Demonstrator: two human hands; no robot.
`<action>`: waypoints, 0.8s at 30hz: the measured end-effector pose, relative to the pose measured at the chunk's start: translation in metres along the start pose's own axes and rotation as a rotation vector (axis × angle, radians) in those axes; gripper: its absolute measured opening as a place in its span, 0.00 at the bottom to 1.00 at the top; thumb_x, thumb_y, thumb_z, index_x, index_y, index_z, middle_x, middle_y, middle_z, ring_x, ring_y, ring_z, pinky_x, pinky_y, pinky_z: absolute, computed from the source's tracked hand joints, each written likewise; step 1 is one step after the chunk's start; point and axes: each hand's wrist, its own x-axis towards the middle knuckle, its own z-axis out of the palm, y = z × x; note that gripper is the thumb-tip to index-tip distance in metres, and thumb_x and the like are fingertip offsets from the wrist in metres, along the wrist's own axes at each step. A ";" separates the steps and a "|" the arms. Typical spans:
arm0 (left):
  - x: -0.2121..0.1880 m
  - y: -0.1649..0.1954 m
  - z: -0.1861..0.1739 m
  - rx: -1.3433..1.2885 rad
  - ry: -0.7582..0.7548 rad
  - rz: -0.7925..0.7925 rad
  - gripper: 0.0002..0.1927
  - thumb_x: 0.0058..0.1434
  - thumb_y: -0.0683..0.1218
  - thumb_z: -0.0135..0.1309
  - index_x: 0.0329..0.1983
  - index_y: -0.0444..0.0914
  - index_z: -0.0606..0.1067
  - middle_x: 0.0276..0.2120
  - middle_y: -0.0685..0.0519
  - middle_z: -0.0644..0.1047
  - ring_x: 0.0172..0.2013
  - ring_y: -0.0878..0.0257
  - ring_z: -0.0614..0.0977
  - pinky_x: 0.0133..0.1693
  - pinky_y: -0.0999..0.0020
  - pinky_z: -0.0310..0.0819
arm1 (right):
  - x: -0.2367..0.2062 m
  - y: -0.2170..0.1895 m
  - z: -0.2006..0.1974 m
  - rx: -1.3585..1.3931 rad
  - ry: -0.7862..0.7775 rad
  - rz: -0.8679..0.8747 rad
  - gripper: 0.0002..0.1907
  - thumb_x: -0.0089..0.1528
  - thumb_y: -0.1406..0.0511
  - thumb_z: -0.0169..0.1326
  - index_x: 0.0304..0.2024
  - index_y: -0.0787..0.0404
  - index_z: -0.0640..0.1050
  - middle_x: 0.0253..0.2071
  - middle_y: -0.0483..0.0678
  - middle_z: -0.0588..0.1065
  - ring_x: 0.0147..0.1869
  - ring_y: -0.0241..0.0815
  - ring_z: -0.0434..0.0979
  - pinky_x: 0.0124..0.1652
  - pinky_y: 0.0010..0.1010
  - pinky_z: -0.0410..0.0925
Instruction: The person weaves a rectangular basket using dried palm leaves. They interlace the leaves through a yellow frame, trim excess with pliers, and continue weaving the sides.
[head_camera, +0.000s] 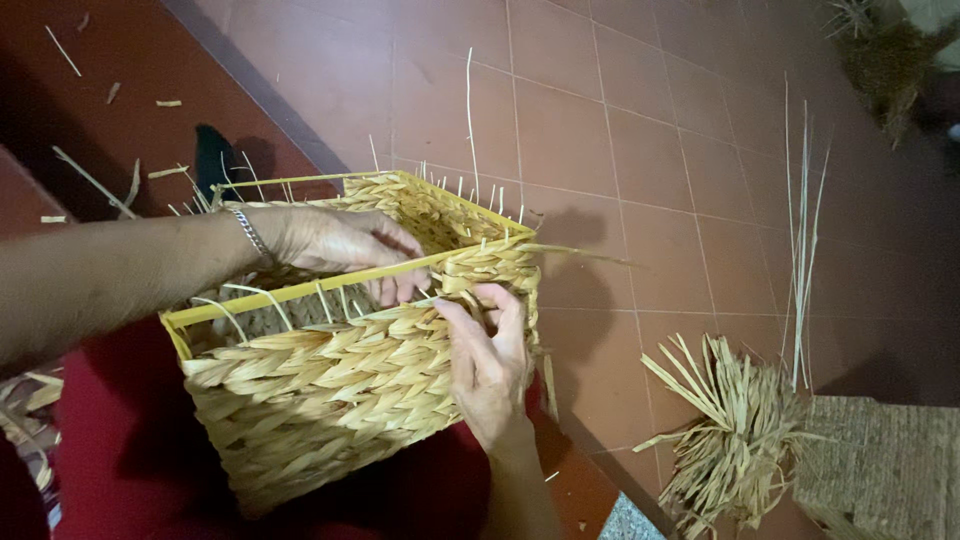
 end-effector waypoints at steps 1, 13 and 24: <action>0.001 0.000 0.001 0.049 -0.011 -0.006 0.19 0.62 0.57 0.58 0.41 0.36 0.81 0.31 0.52 0.80 0.34 0.66 0.81 0.39 0.70 0.78 | 0.000 0.000 0.001 -0.009 -0.002 -0.021 0.17 0.63 0.77 0.55 0.53 0.58 0.81 0.56 0.55 0.69 0.48 0.46 0.77 0.46 0.33 0.72; 0.006 -0.007 0.004 -0.050 -0.050 -0.010 0.12 0.59 0.51 0.62 0.39 0.39 0.81 0.27 0.55 0.81 0.30 0.68 0.81 0.35 0.74 0.78 | -0.003 0.004 -0.001 -0.094 -0.044 -0.090 0.23 0.60 0.78 0.53 0.55 0.55 0.80 0.59 0.58 0.65 0.54 0.53 0.75 0.52 0.38 0.71; 0.013 -0.010 0.006 -0.117 -0.070 -0.029 0.11 0.58 0.50 0.63 0.38 0.38 0.81 0.29 0.56 0.81 0.31 0.68 0.82 0.37 0.71 0.80 | -0.011 0.008 0.005 0.016 -0.018 -0.095 0.22 0.62 0.80 0.53 0.56 0.58 0.79 0.61 0.60 0.65 0.53 0.51 0.77 0.52 0.37 0.72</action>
